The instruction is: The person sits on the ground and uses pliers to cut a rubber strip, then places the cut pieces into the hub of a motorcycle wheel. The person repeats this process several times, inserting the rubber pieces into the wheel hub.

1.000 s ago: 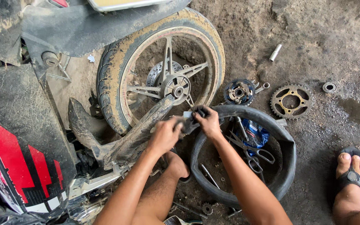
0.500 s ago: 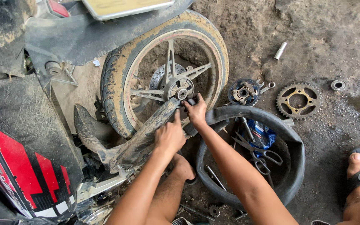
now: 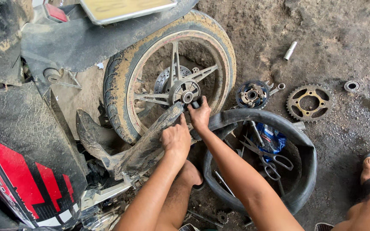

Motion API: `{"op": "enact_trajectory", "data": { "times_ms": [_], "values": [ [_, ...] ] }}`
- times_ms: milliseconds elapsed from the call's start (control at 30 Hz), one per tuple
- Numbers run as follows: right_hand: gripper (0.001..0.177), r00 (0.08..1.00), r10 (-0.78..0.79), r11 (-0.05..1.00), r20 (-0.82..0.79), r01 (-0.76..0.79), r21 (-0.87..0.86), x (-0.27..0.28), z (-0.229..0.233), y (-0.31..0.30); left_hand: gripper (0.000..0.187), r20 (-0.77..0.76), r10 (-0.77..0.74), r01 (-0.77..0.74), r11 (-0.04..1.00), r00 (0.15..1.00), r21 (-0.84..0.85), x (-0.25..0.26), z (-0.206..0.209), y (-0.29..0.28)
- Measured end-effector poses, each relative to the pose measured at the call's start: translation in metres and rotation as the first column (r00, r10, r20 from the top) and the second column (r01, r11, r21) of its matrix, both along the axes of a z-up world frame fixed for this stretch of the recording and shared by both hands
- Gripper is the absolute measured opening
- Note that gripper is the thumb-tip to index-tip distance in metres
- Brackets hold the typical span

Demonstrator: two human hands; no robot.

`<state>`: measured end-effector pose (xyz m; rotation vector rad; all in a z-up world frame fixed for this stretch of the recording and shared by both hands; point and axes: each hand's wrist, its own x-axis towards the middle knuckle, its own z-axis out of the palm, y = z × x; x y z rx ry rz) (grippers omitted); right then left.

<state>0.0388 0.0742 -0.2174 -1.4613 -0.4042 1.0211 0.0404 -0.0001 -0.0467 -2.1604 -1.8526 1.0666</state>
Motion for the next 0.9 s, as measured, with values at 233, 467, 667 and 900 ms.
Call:
{"op": "enact_trajectory", "data": {
  "times_ms": [233,467,667,900],
  "values": [
    [0.029,1.0,0.02,1.0,0.003,-0.02,-0.013,-0.004,-0.002,0.002,0.048,-0.041,-0.11,0.113,0.991,0.993,0.067,-0.013,-0.032,0.002],
    [0.03,0.997,0.007,1.0,0.07,-0.009,0.024,-0.003,-0.005,0.001,0.032,-0.074,-0.42,0.413,0.82,0.904,0.395,-0.028,-0.065,0.012],
    [0.031,0.997,0.0,1.0,0.074,-0.001,0.017,-0.008,-0.013,0.004,0.041,-0.149,-0.314,0.336,0.93,0.938,0.152,-0.007,-0.045,-0.008],
    [0.035,0.997,0.026,1.0,0.079,-0.026,0.003,-0.012,-0.022,0.003,0.028,0.092,-0.57,0.546,0.814,0.816,0.197,-0.033,-0.063,-0.005]
  ]
}}
